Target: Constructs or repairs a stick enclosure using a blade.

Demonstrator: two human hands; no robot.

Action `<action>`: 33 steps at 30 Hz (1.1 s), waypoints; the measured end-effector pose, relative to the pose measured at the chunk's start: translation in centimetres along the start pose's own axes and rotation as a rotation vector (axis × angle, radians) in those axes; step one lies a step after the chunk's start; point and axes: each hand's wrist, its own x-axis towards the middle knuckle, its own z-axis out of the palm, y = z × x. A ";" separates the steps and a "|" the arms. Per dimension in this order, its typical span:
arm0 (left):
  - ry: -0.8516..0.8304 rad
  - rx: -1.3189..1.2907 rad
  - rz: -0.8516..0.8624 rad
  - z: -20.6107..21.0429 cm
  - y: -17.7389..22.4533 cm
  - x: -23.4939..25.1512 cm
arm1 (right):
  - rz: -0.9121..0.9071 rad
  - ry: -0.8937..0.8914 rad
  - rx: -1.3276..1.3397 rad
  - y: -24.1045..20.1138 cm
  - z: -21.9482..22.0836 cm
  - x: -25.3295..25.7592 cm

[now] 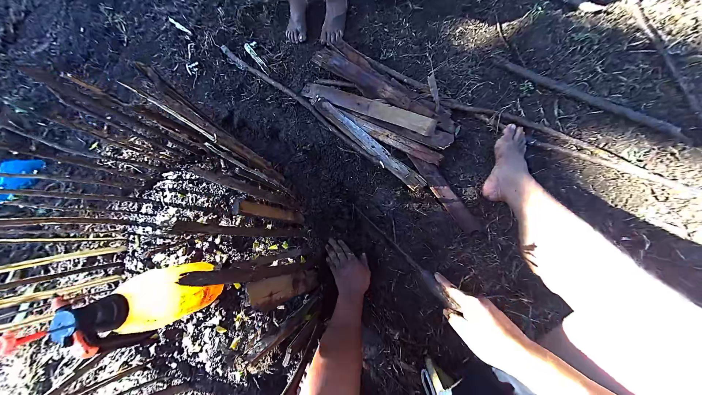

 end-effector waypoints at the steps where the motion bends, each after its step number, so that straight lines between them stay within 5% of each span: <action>1: 0.027 0.007 0.008 -0.3 0.1 1.4 | 0.010 -0.012 -0.004 0.1 0.0 0.0; 9: 0.112 0.071 -0.025 -0.6 -2.2 10.2 | 0.015 -0.020 -0.023 -0.3 -0.2 0.0; 19: 0.133 0.025 0.027 1.9 -3.6 10.7 | -0.021 -0.076 0.019 -0.6 -1.0 -0.2; 24: 0.161 0.019 0.009 0.2 -1.2 11.5 | -0.039 -0.028 0.043 -0.6 -1.1 -0.2; 26: 0.175 0.010 -0.025 -0.2 -0.7 13.1 | -0.010 0.032 0.074 -3.8 -4.4 0.3; 29: 0.214 -0.042 -0.048 -0.3 -1.1 15.6 | 0.217 -0.012 0.165 -14.2 -14.6 1.5; 33: 0.166 -0.069 -0.081 0.0 -1.6 16.6 | 0.217 0.009 0.190 -17.3 -16.3 2.2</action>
